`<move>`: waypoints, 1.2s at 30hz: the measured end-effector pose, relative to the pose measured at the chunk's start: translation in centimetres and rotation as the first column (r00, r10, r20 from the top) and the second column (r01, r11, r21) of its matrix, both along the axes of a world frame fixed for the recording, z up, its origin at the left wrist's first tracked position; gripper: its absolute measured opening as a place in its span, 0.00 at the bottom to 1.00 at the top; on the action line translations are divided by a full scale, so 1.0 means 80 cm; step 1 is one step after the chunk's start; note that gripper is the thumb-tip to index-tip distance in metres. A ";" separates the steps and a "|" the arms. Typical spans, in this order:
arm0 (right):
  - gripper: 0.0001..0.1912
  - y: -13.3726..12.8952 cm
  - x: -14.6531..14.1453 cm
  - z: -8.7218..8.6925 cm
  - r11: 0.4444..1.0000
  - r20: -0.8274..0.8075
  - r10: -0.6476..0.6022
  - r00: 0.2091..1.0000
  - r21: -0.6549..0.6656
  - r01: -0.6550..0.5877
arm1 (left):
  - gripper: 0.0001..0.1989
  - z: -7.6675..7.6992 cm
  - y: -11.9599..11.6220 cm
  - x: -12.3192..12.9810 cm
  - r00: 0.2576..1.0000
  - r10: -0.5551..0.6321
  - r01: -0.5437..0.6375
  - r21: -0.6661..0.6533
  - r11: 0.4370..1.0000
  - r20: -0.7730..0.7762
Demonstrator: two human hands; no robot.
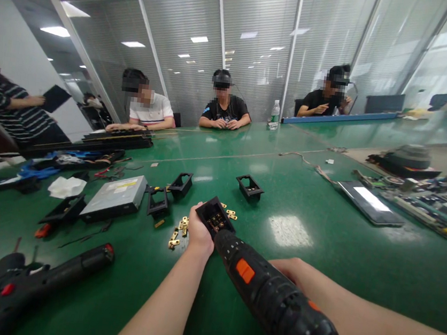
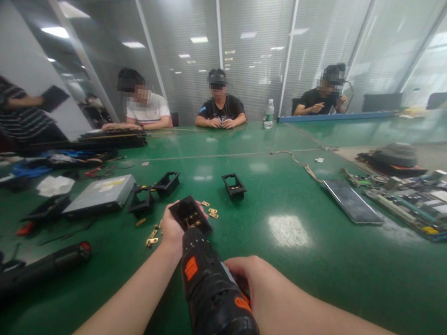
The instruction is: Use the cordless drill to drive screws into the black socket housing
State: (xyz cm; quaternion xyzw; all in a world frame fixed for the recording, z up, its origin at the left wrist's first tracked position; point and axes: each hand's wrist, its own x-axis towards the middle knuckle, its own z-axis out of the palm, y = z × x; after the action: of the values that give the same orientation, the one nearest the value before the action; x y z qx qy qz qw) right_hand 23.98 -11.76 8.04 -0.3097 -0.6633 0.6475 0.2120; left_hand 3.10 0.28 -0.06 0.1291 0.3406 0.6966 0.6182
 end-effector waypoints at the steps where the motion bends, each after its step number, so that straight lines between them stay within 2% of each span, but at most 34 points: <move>1: 0.26 0.000 0.000 -0.001 1.000 0.016 -0.003 1.000 0.001 0.003 | 0.13 0.000 0.000 0.000 1.000 -0.006 0.006 -0.003 1.000 0.001; 4: 0.20 -0.001 0.000 -0.002 0.999 0.064 -0.034 0.997 0.026 0.032 | 0.13 -0.001 0.000 0.000 1.000 -0.008 0.008 0.001 1.000 0.003; 9: 0.27 -0.003 0.000 0.000 1.000 0.004 -0.015 1.000 0.024 0.015 | 0.13 -0.003 0.002 -0.001 1.000 -0.001 0.001 0.015 1.000 0.009; 13: 0.24 -0.004 0.000 0.001 0.998 0.040 -0.037 0.999 0.058 0.034 | 0.12 -0.004 0.002 -0.002 1.000 0.007 -0.007 0.033 0.999 0.014; 17: 0.26 -0.005 0.002 -0.002 0.997 0.018 -0.016 1.000 0.072 0.015 | 0.12 -0.002 0.000 -0.002 1.000 -0.004 0.003 0.036 0.999 0.018; 21: 0.20 -0.006 0.004 -0.002 0.997 0.035 -0.022 0.999 0.070 0.020 | 0.14 0.002 -0.002 0.000 1.000 -0.027 0.027 0.055 0.998 -0.004; 25: 0.21 -0.006 0.002 -0.001 1.000 0.059 -0.015 0.998 0.017 0.014 | 0.13 0.004 -0.003 0.000 1.000 -0.014 0.015 0.058 0.998 -0.010; 31: 0.25 -0.008 0.002 -0.001 0.999 0.037 -0.037 0.999 0.012 0.037 | 0.14 0.006 -0.003 0.001 1.000 -0.011 0.012 0.042 0.999 -0.028; 36: 0.16 -0.005 0.000 0.001 0.998 0.042 -0.011 0.999 -0.062 0.013 | 0.15 0.004 -0.001 0.001 1.000 -0.021 0.021 0.038 0.999 -0.015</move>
State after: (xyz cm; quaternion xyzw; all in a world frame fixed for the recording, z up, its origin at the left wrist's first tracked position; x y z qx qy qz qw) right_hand 23.97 -12.18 8.16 -0.3337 -0.6453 0.6598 0.1921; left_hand 3.15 0.16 0.24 0.1495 0.3306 0.6954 0.6203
